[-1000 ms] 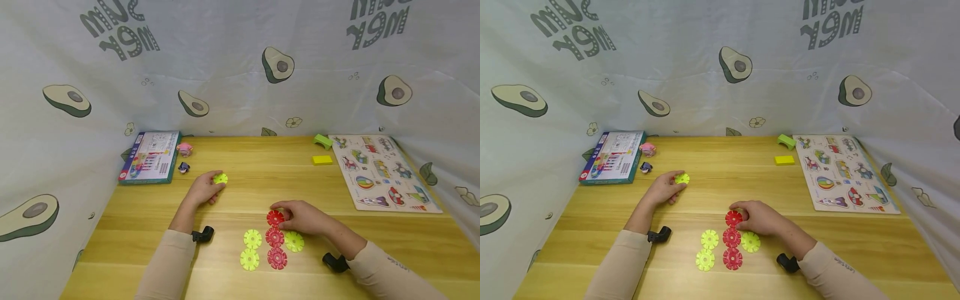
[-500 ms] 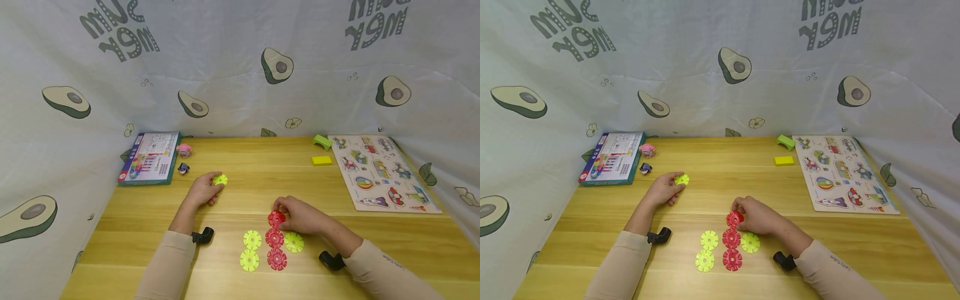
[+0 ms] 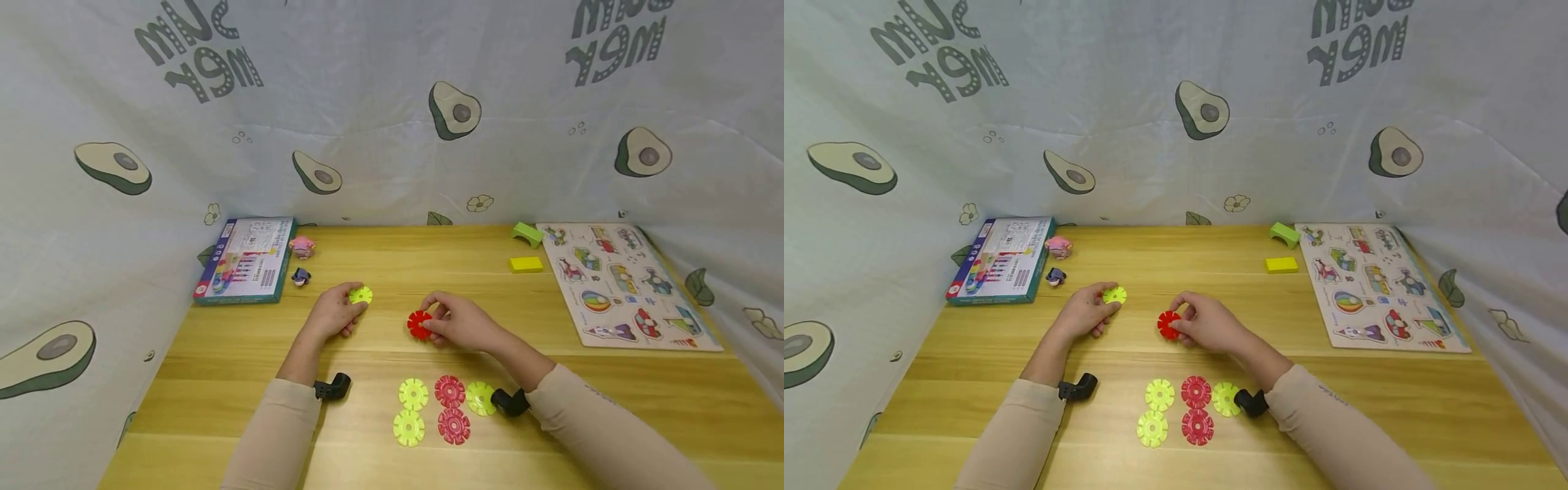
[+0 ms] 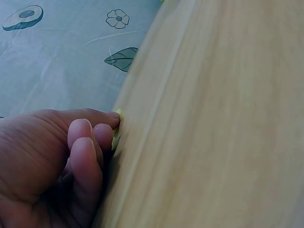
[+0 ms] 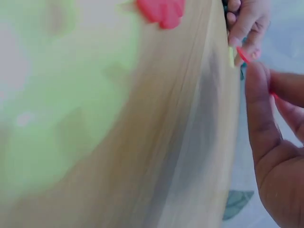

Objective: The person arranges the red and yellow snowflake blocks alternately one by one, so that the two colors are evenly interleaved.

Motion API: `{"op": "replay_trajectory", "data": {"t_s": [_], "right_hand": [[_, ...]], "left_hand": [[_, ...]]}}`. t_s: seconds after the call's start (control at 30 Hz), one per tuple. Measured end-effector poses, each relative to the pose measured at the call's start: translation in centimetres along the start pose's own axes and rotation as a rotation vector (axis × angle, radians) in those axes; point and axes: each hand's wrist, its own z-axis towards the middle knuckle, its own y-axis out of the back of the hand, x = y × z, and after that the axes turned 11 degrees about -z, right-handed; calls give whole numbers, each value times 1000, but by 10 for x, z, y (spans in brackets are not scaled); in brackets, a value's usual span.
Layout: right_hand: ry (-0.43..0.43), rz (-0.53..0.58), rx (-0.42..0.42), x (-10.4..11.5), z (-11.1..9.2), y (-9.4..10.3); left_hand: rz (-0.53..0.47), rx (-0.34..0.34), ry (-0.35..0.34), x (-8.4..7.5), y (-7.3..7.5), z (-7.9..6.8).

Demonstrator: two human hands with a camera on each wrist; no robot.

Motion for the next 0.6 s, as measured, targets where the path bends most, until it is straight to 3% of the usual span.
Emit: {"op": "replay_trajectory", "data": {"t_s": [0.17, 0.33, 0.43, 0.6], "right_hand": [[-60, 70, -74, 15, 31, -12], [-100, 117, -86, 22, 58, -23], [-119, 87, -92, 26, 71, -27], [-123, -61, -99, 29, 82, -30]], "left_hand": [[-6, 3, 1, -1, 0, 0], [-6, -1, 7, -2, -1, 0], [-3, -2, 3, -2, -1, 0], [-1, -2, 9, -2, 0, 0]]}}
